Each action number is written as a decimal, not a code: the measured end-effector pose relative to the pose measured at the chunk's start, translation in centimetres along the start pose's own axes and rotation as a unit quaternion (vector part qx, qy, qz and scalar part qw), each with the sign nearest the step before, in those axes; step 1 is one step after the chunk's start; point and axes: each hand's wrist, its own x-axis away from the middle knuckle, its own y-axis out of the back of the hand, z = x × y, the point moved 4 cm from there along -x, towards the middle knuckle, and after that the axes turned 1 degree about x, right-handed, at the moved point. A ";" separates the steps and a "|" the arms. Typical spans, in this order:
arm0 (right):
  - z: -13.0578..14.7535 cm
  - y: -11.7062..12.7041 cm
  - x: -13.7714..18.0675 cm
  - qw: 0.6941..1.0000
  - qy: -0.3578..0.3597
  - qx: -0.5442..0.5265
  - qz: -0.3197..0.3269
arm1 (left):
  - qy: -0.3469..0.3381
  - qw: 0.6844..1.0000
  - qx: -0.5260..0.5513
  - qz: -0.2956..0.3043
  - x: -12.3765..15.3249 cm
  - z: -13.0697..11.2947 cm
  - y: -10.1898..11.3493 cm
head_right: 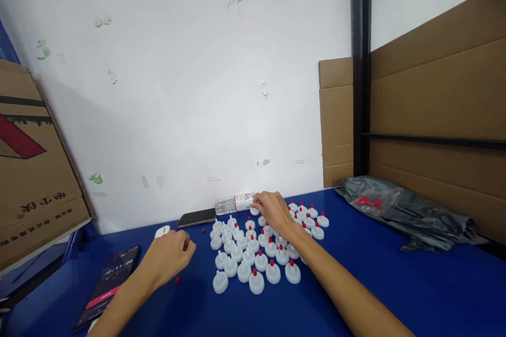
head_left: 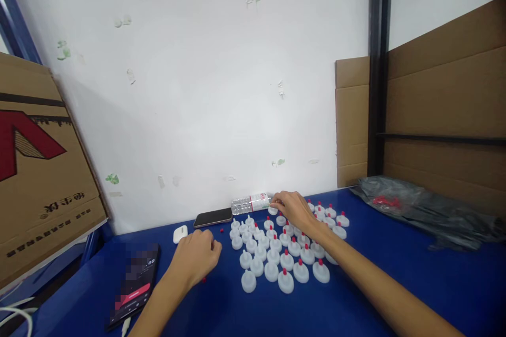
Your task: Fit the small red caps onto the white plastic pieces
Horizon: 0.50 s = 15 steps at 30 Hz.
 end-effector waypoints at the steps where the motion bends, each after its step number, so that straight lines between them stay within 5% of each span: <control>1: 0.0 -0.2 0.0 1.000 -0.002 0.003 0.004 | -0.007 1.000 0.004 0.020 0.0 0.4 -0.2; 5: 0.3 -0.6 -0.1 1.000 0.003 0.018 0.024 | 0.010 0.981 0.111 0.161 0.2 2.1 -1.4; 10: 0.5 -0.9 -0.3 0.997 0.030 0.042 0.062 | 0.086 0.901 0.193 0.379 1.8 2.9 -2.2; 15: 0.9 -1.4 -0.2 0.994 0.052 0.046 0.080 | 0.071 0.885 0.179 0.423 2.1 1.9 -2.5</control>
